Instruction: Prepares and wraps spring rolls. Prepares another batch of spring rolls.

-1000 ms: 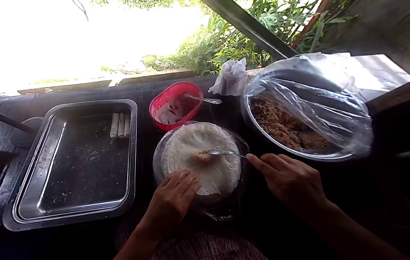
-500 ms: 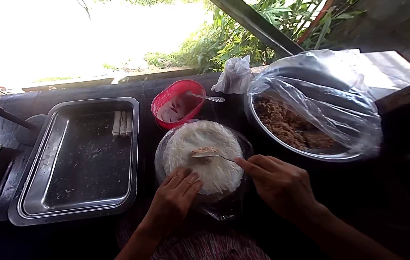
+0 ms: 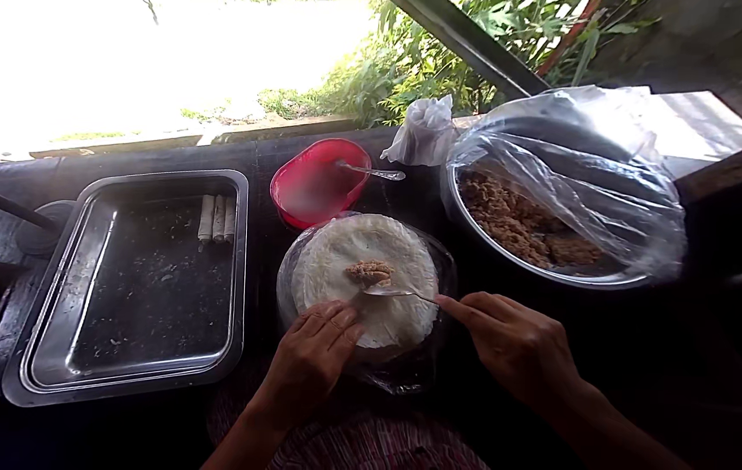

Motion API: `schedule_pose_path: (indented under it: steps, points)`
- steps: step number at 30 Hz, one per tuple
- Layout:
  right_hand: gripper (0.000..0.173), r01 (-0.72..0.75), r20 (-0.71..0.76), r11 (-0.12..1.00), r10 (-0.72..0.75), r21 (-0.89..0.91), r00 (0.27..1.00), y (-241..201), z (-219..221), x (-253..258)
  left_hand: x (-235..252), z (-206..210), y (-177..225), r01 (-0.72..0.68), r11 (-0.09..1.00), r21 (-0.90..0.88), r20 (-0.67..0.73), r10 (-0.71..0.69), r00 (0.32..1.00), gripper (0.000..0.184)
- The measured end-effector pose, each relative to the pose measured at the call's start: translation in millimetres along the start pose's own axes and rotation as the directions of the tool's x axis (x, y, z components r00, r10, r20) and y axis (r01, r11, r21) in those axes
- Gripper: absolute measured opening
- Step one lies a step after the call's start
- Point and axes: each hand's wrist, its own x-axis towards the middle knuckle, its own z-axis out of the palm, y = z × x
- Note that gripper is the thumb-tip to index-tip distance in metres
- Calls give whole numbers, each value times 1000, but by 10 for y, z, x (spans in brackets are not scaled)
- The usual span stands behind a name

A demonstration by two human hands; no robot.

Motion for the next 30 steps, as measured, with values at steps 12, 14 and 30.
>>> schedule_pose_path:
  steps: [12, 14, 30]
  points:
    - [38, -33, -31, 997, 31, -68, 999, 122, -92, 4, 0, -5, -7, 1, 1000, -4, 8, -1, 1000, 22]
    - [38, 0, -1, 998, 0, -67, 1000, 127, -115, -15, -2, -5, -6, 2, 1000, -3, 10, -2, 1000, 23]
    - [38, 48, 72, 998, -45, -41, 996, 111, -249, 68, -5, -1, -7, 4, 1000, -12, 5, -4, 1000, 23]
